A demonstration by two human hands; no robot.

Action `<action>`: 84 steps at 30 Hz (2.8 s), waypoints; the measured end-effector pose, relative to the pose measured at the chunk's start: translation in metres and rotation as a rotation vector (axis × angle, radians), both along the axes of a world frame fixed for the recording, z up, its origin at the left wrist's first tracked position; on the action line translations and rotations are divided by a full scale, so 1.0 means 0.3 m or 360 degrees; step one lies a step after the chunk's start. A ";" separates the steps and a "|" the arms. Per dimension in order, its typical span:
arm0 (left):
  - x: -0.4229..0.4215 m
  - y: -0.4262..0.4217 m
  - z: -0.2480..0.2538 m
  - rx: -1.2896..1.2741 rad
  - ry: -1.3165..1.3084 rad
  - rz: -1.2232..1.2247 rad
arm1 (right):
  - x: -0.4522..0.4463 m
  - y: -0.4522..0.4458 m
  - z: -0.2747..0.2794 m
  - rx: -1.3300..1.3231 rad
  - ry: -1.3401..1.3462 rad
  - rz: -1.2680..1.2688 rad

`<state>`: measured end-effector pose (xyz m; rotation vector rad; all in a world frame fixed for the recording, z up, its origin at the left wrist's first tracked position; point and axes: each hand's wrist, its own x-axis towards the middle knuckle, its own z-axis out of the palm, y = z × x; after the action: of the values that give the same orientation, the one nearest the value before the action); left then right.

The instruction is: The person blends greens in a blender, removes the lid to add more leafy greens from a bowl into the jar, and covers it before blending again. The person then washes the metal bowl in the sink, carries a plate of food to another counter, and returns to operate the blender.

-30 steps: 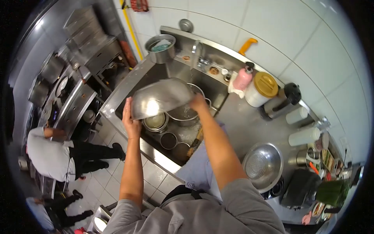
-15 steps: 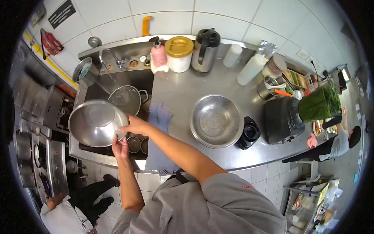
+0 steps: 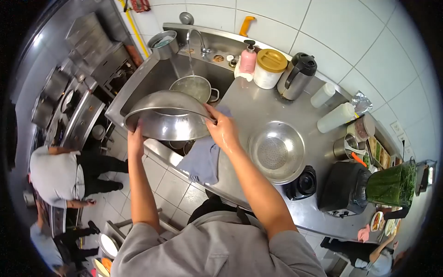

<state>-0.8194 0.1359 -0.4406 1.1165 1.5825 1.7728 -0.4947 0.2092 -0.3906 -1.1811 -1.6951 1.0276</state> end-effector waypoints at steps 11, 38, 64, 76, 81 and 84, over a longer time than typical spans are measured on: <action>0.847 -0.833 -0.125 0.0622 -0.1404 0.0551 | 0.293 -0.688 -0.180 -0.0553 -0.0370 0.1288; 1.766 -1.990 -1.284 -0.1345 -0.1696 0.0764 | 1.756 -1.296 -1.543 -0.2402 -0.0407 -0.0451; 1.741 -1.565 -0.720 -0.0828 0.0705 -0.0221 | 1.038 -1.333 -0.692 -0.2335 0.1154 0.0776; 1.458 -1.333 -0.202 -0.1392 0.1417 -0.0309 | 1.474 -1.115 -0.247 0.0007 -0.0621 0.1331; 1.663 -0.906 -0.053 -0.0601 0.0737 -0.0921 | 1.508 -0.894 -0.096 -0.0262 -0.0405 0.0216; 1.736 -0.612 -0.098 -0.0389 0.1005 -0.0994 | 1.458 -0.748 -0.172 -0.0061 -0.0659 -0.0137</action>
<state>-0.2987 -0.0478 -0.4699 1.8957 1.4705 0.8350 -0.0572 -0.0152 -0.4422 -1.5591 -1.9222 0.8027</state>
